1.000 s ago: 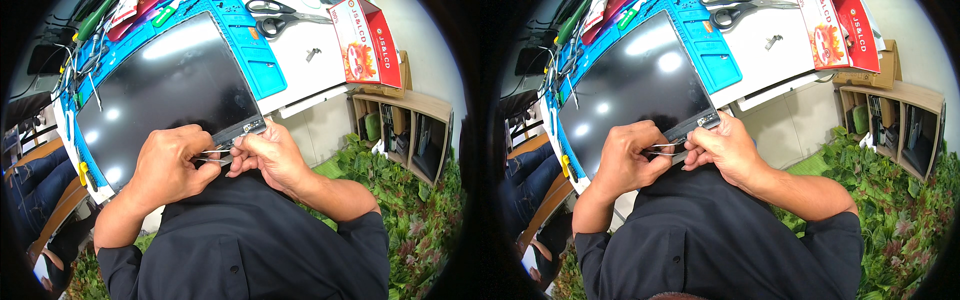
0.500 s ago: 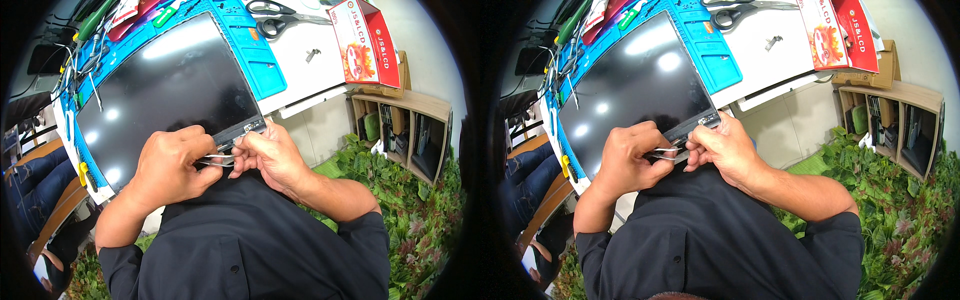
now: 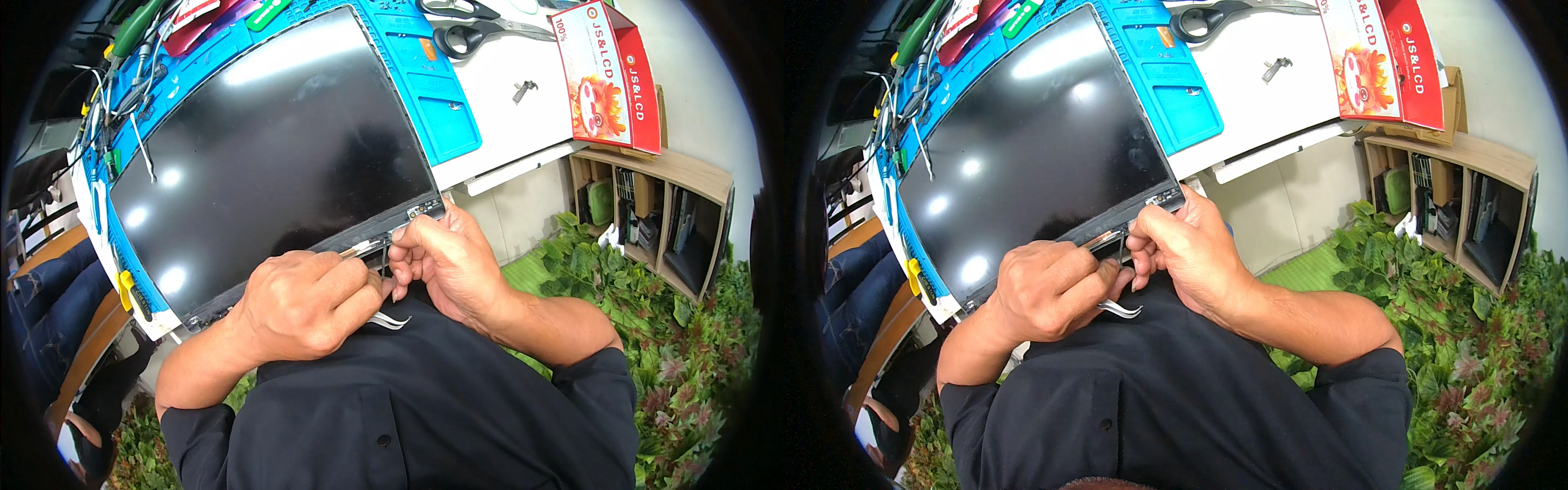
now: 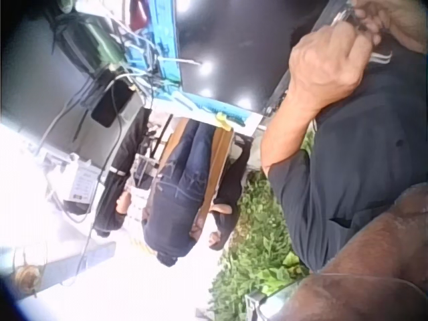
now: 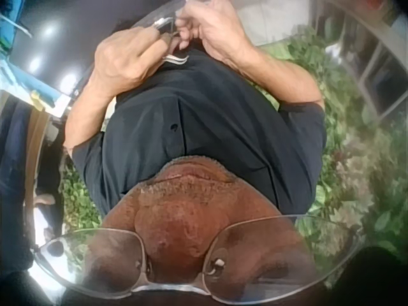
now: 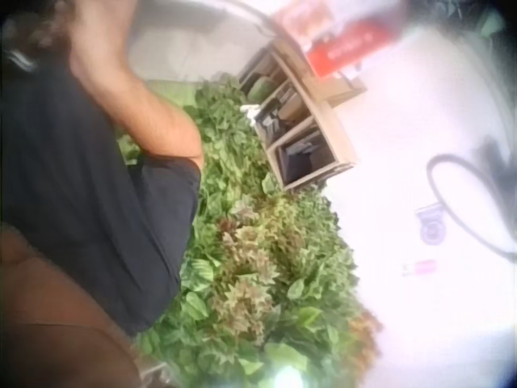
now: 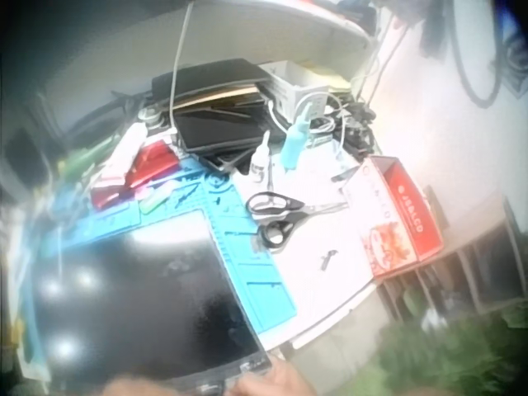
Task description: The person applies adhesive from a tube to the hinge area of a laptop and then uses tweezers to position a small component onto the laptop frame.
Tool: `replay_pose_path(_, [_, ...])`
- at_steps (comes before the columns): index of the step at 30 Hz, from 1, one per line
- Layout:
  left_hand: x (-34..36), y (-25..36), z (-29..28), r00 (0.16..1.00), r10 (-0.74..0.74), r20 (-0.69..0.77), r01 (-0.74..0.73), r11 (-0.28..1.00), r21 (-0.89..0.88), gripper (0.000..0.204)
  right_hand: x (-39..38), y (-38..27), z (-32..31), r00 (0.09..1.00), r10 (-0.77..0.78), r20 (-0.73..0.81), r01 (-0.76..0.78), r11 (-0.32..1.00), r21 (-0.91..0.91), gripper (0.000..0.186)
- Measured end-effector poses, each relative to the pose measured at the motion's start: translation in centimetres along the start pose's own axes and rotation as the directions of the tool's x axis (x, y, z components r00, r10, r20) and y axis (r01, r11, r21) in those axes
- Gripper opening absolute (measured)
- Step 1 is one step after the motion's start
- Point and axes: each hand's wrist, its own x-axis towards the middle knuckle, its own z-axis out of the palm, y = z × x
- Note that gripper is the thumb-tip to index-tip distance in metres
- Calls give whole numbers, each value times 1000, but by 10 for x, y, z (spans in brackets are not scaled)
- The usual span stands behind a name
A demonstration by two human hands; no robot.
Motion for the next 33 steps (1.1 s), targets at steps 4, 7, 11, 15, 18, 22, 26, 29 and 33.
replay_pose_path(4, [-2, -2, 1, 1000, -4, 1, 4, 999, -35, 25, -2, -2, 2, 1000, 16, -23, -15, 1000, 14, 6])
replay_pose_path(7, [-2, -1, 2, 1000, -13, -28, 12, 999, -44, 25, -2, -2, 3, 1000, 11, -25, -10, 1000, 15, 8])
replay_pose_path(11, [0, -1, 1, 998, -51, -30, 49, 996, -78, 25, -2, -2, 2, 1000, 5, -17, -4, 1000, 27, 7])
replay_pose_path(15, [3, -2, -7, 991, -137, -7, 136, 986, -99, 27, -4, 3, -3, 1000, -20, 9, 20, 998, 53, 7])
replay_pose_path(18, [13, 0, -14, 967, -256, 6, 254, 956, -149, 40, -7, 11, -10, 996, -79, 32, 77, 996, 48, 14])
replay_pose_path(22, [18, -3, -15, 935, -329, 131, 352, 906, -234, 61, -11, 18, -17, 989, -135, 55, 130, 987, 91, 18])
replay_pose_path(26, [23, -2, -15, 912, -364, 190, 400, 891, -214, 53, -12, 15, -23, 988, -134, 74, 128, 988, 82, 19])
replay_pose_path(29, [27, -1, -17, 896, -392, 210, 435, 872, -225, 47, -12, 9, -28, 990, -110, 89, 103, 992, 76, 19])
replay_pose_path(33, [30, 1, -16, 886, -409, 219, 457, 852, -254, 46, -10, 4, -34, 990, -86, 116, 79, 995, 60, 23])
